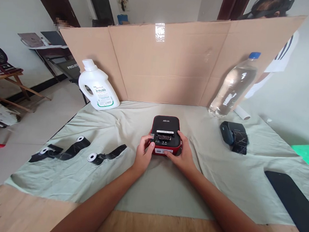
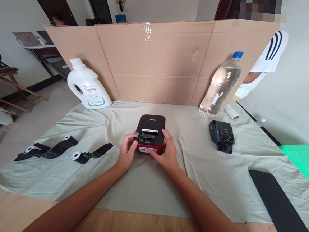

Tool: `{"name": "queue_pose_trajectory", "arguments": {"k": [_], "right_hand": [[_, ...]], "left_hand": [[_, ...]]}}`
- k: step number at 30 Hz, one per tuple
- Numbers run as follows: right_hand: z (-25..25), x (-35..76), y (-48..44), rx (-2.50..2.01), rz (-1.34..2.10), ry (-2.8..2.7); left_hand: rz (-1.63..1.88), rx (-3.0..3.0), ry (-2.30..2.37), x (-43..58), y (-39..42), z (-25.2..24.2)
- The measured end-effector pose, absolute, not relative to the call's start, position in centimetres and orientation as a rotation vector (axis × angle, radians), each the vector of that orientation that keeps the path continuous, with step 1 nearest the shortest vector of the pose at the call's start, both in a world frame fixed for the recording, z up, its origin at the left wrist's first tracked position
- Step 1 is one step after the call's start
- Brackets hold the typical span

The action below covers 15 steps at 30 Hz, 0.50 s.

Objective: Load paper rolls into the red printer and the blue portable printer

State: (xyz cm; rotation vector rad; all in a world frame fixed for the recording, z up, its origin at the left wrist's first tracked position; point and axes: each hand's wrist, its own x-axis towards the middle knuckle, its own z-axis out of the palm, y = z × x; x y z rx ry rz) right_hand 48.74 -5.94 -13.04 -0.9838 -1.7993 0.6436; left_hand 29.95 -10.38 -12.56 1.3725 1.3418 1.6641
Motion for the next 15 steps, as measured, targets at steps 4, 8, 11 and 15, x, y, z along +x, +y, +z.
{"name": "queue_pose_trajectory", "arguments": {"k": [4,8,11,15], "right_hand": [[-12.7,49.0,-5.8,-0.99,0.726,-1.791],[-12.4,49.3,-5.7,-0.97,0.818,-1.788],[-12.4,49.4,-5.6,-0.954,0.825,-1.791],[-12.5,49.3,-5.5,-0.928,0.827,-1.785]], "left_hand": [[1.649,1.415,1.235,28.8,-9.5,-12.5],[1.593,1.484,1.194,27.9,-8.9,-12.5],[1.577,1.483,1.205,27.7,-8.7,-12.5],[1.569,1.455,1.248,27.6,-8.3,-12.5]]}}
